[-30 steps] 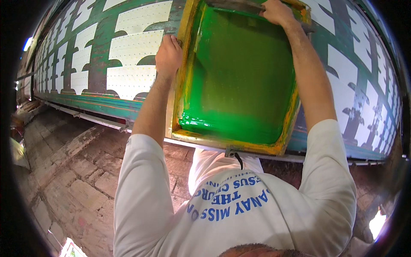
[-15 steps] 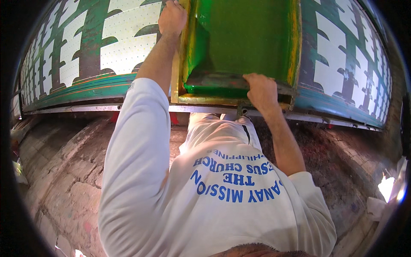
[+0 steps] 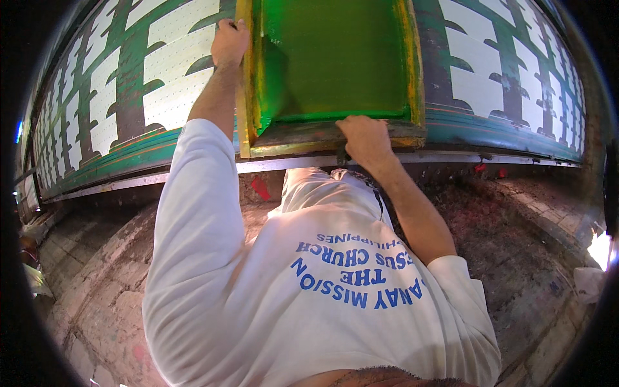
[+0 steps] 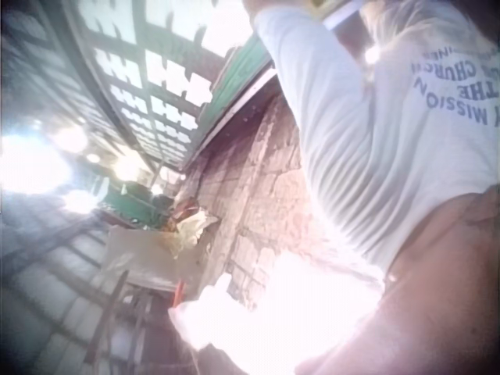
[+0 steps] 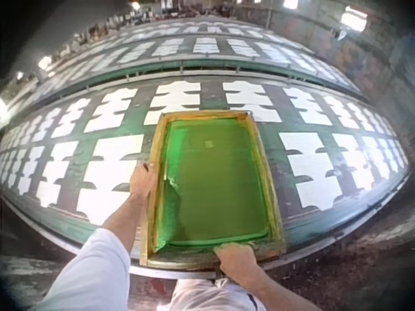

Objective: The person uses a squeegee to spread green ink across a screen-printing frame and repeatedly presses the frame against a large curved surface to transfer the ink. The person repositions the frame multiple times and continues the printing cycle throughout the clip.

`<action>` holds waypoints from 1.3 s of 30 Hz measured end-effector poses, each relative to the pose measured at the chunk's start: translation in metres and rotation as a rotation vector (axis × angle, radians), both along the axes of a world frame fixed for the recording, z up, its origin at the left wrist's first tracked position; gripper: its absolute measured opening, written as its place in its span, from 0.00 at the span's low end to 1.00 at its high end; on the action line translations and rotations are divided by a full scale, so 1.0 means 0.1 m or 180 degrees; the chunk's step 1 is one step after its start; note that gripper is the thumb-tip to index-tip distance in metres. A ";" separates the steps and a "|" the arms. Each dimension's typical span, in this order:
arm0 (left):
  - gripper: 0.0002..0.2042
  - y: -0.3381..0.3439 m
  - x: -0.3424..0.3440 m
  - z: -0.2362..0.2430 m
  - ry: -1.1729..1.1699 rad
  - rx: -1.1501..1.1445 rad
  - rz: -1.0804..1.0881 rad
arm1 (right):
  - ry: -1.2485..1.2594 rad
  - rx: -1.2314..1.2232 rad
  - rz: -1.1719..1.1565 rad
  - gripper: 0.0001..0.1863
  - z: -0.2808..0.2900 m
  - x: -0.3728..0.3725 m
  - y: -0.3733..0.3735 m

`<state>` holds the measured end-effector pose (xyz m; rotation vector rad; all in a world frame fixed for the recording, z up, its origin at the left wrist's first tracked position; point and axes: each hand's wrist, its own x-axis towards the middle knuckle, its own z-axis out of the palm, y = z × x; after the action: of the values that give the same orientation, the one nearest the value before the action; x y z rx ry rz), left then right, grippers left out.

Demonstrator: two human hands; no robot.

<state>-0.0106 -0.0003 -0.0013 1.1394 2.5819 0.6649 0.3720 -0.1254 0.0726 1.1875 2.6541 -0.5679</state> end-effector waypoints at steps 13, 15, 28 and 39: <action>0.25 0.06 -0.02 0.01 0.0311 -0.0214 0.0158 | 0.1590 -0.0890 -0.1003 0.27 0.01 1.26 0.47; 0.25 0.07 -0.03 0.01 0.0349 -0.0150 0.0137 | 0.1574 -0.0084 -0.1616 0.25 -0.09 1.47 0.77; 0.24 0.03 -0.12 -0.15 0.0437 0.0052 0.0047 | 0.1190 0.0177 -0.1908 0.30 -0.47 1.52 1.30; 0.22 0.28 -0.03 0.08 0.0055 0.0497 -0.0455 | 0.1791 0.0413 -0.1730 0.29 -0.05 2.20 1.67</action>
<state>-0.0140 0.0277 0.0070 1.3680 2.4690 0.8383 0.5918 0.0413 0.0677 2.0795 2.8115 -0.9424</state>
